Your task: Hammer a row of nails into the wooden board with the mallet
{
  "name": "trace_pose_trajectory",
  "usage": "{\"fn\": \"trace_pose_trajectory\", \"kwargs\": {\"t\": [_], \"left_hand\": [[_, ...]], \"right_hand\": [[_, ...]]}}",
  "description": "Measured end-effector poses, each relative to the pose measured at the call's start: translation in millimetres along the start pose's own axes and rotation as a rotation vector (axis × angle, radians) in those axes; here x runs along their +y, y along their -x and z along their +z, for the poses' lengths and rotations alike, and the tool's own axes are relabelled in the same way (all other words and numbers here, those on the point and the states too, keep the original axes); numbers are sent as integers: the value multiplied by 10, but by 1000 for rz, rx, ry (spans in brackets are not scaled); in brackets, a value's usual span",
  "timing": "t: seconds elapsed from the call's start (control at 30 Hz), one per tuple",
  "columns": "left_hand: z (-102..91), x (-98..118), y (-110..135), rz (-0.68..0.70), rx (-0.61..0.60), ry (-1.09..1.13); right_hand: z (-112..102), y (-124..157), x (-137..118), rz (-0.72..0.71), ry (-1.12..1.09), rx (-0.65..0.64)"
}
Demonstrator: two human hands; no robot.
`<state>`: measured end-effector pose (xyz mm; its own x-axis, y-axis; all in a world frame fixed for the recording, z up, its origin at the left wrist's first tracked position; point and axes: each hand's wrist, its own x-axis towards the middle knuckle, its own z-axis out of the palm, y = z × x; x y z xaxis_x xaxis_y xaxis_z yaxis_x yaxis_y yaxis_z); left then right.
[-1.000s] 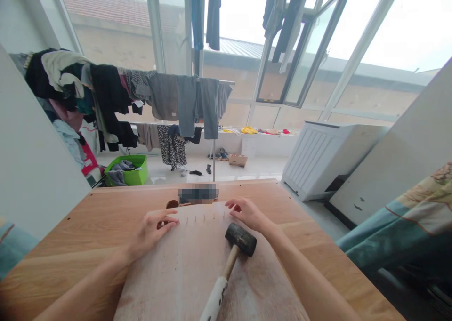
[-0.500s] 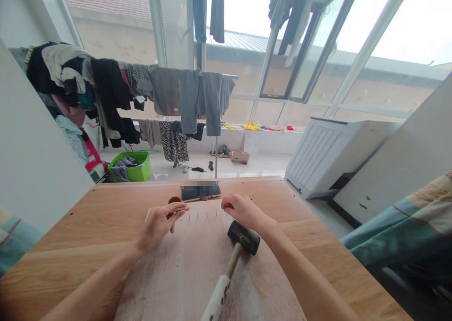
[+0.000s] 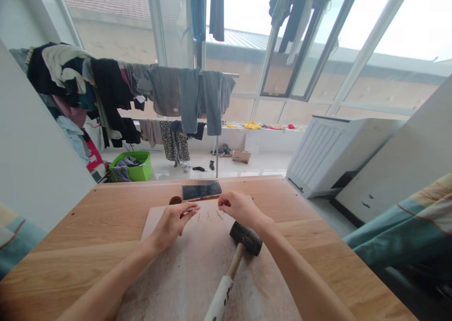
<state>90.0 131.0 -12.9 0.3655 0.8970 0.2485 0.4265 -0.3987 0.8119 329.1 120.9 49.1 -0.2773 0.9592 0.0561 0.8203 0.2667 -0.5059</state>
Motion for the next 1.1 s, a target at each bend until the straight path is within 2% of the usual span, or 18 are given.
{"fn": "trace_pose_trajectory", "kwargs": {"t": [0.17,0.37,0.43,0.57,0.63,0.73,0.83,0.93,1.03,1.1], "left_hand": [[151,-33,-99,87,-89,-104],[175,52,-124,111,-26,74],[185,82,-128,124,-54,13],[278,104,-186,181,-182,-252],[334,114,-221,197,-192,-342],[350,159,-220,231,-148,-330],[212,232,-99,258,-106,-272],[-60,278,133,315,-161,-331],[-350,238,417,399,-148,-412],[-497,164,622,391,-109,-455]], "right_hand": [[-3,-10,33,76,130,-107],[134,-91,12,136,222,-239],[158,-114,11,149,229,-267],[197,-154,45,189,231,-295],[217,-166,60,207,219,-292],[233,-169,51,212,169,-292],[219,-143,6,178,63,-309],[179,-68,-50,108,-81,-293],[101,83,-98,47,-179,-181],[15,234,-107,31,-199,-54]]}}
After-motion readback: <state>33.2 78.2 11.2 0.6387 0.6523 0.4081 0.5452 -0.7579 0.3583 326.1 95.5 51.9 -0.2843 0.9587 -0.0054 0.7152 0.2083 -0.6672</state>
